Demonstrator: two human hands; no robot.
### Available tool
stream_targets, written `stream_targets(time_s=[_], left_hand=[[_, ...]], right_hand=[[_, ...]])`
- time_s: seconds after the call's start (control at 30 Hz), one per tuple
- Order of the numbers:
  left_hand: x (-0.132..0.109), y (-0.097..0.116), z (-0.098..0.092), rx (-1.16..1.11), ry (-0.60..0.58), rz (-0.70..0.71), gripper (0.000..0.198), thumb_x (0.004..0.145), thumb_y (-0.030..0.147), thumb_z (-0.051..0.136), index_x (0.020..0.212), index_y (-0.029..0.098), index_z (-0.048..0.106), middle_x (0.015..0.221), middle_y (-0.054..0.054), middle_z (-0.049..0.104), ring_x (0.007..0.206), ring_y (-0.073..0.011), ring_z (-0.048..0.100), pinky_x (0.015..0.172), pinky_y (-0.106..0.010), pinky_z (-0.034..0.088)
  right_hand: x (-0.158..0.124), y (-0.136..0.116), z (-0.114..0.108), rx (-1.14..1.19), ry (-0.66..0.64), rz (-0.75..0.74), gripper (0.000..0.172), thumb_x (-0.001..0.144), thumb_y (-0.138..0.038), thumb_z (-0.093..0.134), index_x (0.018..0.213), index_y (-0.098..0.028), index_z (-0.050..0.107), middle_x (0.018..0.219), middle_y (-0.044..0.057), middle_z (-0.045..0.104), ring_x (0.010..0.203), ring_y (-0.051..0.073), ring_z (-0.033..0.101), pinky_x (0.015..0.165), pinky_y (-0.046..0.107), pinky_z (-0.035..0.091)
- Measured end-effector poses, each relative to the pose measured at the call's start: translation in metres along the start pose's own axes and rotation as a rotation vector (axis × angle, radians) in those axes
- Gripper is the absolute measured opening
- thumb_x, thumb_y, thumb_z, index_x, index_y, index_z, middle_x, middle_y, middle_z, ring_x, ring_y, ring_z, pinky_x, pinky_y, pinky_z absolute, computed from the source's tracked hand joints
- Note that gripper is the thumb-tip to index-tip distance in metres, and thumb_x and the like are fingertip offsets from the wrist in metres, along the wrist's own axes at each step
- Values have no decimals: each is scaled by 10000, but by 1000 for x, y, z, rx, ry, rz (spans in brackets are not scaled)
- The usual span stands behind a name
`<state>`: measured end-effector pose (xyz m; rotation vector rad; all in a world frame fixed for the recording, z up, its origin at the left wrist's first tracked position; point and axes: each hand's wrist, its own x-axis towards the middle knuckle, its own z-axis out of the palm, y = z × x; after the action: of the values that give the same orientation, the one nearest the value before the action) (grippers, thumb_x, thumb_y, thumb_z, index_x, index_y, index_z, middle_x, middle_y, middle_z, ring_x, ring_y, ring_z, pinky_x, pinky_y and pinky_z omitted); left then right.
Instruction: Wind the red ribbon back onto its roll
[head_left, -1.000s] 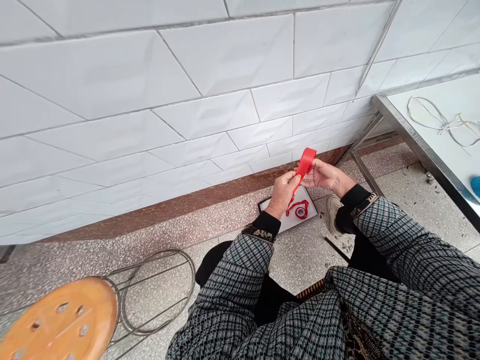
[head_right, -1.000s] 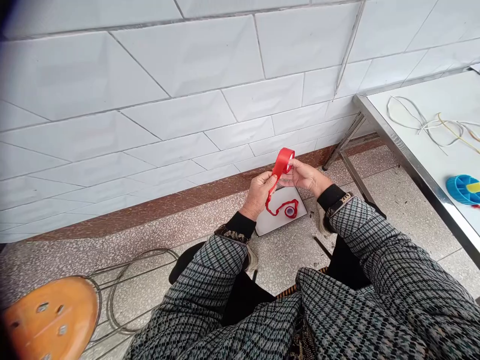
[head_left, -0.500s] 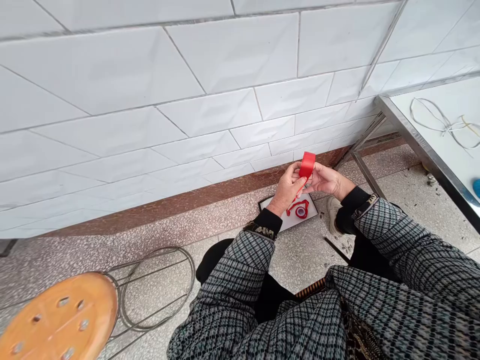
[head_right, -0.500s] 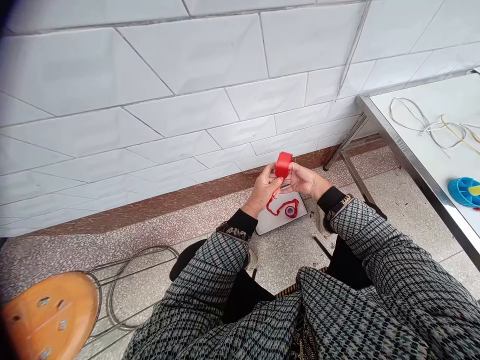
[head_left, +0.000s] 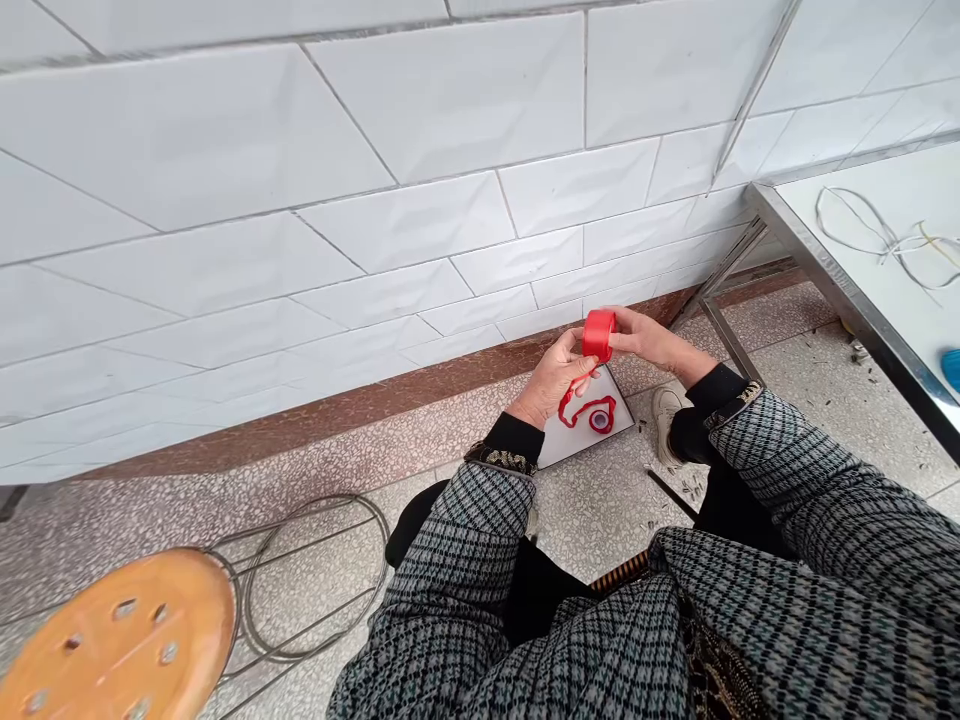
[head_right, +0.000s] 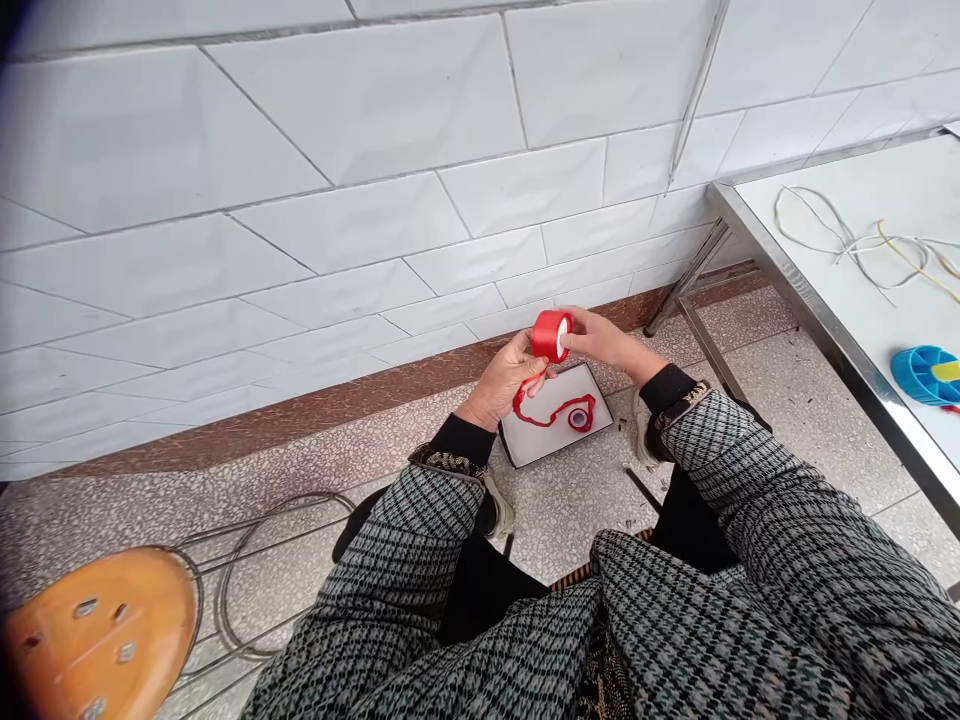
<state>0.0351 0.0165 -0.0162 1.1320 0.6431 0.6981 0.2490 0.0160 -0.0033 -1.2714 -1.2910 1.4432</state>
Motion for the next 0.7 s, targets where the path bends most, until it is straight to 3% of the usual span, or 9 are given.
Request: stream_targets(time_s=[0.13, 0.3, 0.43, 0.57, 0.7], left_hand=[[1, -3, 4, -35, 33, -19, 662, 722, 448, 926, 1213, 178, 575, 636, 74, 648, 475, -76, 526, 591, -250, 416], [3, -10, 17, -116, 265, 89, 502, 794, 438, 897, 1142, 206, 619, 561, 111, 537, 521, -86, 502, 661, -263, 451], [3, -10, 17, -130, 301, 91, 404, 770, 457, 930, 859, 195, 635, 530, 89, 474, 535, -84, 470, 632, -257, 421], [2, -8, 17, -162, 274, 104, 402, 755, 442, 938, 767, 195, 622, 551, 72, 462, 571, -90, 477, 621, -246, 403], [1, -8, 20, -169, 257, 102, 433, 718, 446, 949, 711, 191, 600, 601, 54, 494, 587, -85, 480, 605, -240, 386]], right_hand=[[5, 1, -10, -441, 84, -190, 431, 780, -183, 817, 1208, -186, 770, 941, 30, 771, 859, 225, 688, 916, 384, 581], [9, -2, -18, -710, 334, -249, 441, 817, -217, 745, 1253, -161, 781, 966, 86, 794, 856, 276, 698, 913, 415, 567], [12, -2, -29, -757, 447, -266, 495, 803, -225, 735, 1294, -170, 765, 1047, 124, 807, 957, 329, 726, 973, 453, 566], [16, 0, -37, -693, 516, -314, 505, 802, -237, 731, 1304, -180, 746, 1054, 118, 796, 970, 322, 714, 991, 451, 560], [21, 4, -34, -465, 434, -233, 375, 806, -287, 690, 1171, -208, 733, 899, 34, 749, 869, 262, 676, 914, 397, 561]])
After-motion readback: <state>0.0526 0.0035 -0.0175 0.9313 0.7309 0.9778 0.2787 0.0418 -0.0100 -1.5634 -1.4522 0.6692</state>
